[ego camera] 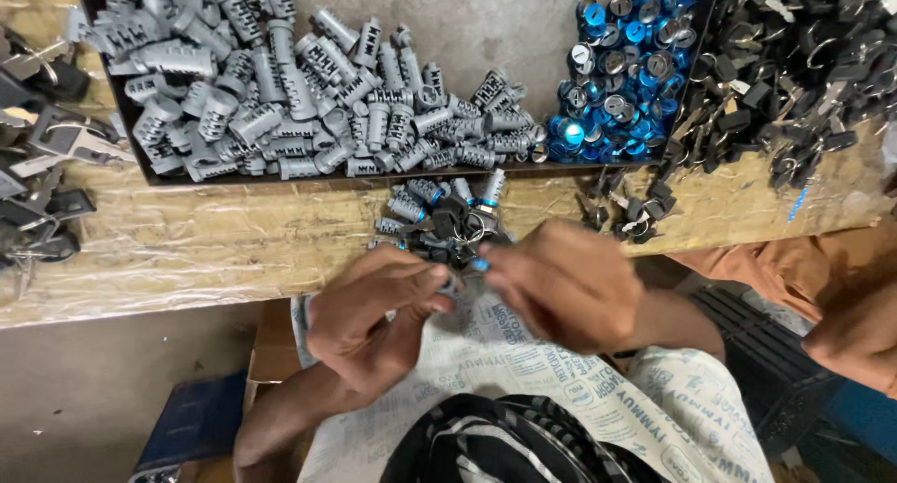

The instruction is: The person sits at a workbench and assembles keychains by hand, threading keys onto split rings together with gray plastic fobs and blue caps. They pick components from trays, work each ring open with their fingers, and place finished keychains in a growing pile on the bench.

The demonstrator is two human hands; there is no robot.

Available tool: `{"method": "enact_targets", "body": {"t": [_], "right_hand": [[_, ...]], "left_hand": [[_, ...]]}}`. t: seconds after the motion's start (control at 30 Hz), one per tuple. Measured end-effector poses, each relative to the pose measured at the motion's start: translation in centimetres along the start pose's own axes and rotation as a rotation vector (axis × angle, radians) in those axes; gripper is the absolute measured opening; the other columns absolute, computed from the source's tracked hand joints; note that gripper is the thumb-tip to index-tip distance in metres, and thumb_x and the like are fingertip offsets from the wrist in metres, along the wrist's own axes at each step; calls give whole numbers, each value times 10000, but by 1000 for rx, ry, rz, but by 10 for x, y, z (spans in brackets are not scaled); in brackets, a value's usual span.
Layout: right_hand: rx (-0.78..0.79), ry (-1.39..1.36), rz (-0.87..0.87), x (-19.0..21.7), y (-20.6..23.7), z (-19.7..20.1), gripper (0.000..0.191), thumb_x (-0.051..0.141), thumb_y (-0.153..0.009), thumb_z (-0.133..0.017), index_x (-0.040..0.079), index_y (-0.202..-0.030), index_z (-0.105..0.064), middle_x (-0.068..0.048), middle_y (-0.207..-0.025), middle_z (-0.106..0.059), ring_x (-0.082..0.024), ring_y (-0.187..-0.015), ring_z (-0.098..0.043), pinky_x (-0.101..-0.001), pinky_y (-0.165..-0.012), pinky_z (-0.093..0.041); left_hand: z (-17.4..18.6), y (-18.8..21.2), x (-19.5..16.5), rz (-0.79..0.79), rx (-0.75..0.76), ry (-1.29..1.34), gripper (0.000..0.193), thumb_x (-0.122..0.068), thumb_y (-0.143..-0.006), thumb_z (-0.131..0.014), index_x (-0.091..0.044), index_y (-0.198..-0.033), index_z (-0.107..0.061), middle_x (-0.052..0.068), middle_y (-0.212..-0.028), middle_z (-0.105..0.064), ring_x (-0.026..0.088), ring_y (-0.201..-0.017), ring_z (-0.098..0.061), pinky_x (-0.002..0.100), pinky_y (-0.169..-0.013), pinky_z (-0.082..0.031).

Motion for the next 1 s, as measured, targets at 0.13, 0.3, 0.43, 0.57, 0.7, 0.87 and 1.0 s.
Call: {"method": "enact_targets", "body": {"t": [0.13,0.3,0.43,0.57,0.7,0.87,1.0], "right_hand": [[-35,-18,-31,13,26,-16,266,-103,-867,-805,-174,-1077,-659,-188,-836,-685,-272,-656,-658,-381,-551,-525],[19,-368,-5,14,43,-23,344,-4,-870,-831,-165,-1115,-651,-157,-823,-664,-262,-697,-678,-380,-577,-536],[56,-300,-2,18,65,-39,419,71,-851,-875,-190,-1094,-656,-131,-773,-642,-219,-648,-665,-350,-525,-501],[-253,-11,280,17,64,-58,282,-62,-836,-852,-200,-975,-649,-104,-712,-597,-166,-549,-596,-324,-466,-476],[-273,71,402,17,26,-52,216,-147,-794,-815,-184,-930,-651,-103,-696,-581,-190,-552,-595,-328,-472,-473],[67,89,70,20,-15,-17,299,63,-826,-864,-41,-1081,-747,-65,-830,-602,-220,-716,-619,-347,-574,-485],[170,365,-152,18,-21,-23,410,50,-786,-801,-14,-1181,-710,-159,-1057,-618,-327,-935,-622,-412,-767,-537]], "left_hand": [[-14,-2,-5,103,60,69,267,204,-861,-655,37,-1058,-720,146,-924,-735,158,-781,-762,256,-645,-613],[-9,8,10,472,278,556,218,204,-862,-761,7,-949,-728,113,-906,-748,153,-816,-753,265,-722,-622],[-4,21,19,744,218,473,293,156,-771,-747,-3,-1011,-694,66,-872,-739,105,-771,-740,227,-681,-586],[-13,15,8,639,368,332,201,49,-863,-781,46,-1063,-765,92,-862,-749,114,-757,-683,224,-651,-517],[-30,17,-11,542,-62,594,195,-64,-974,-772,71,-1112,-806,94,-885,-705,83,-770,-597,192,-671,-458],[2,17,-2,105,-174,-132,188,-131,-991,-736,12,-1112,-744,120,-977,-738,121,-762,-697,203,-638,-537],[21,7,12,230,-163,-250,158,-103,-1008,-726,19,-1106,-749,111,-966,-732,119,-750,-694,208,-641,-523]]}}
Point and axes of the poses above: each hand's wrist, its own y-axis away from the middle knuckle, its own z-axis out of the back of the hand, x = y × z, the point moved 2 cm from there along -y, towards the middle knuckle
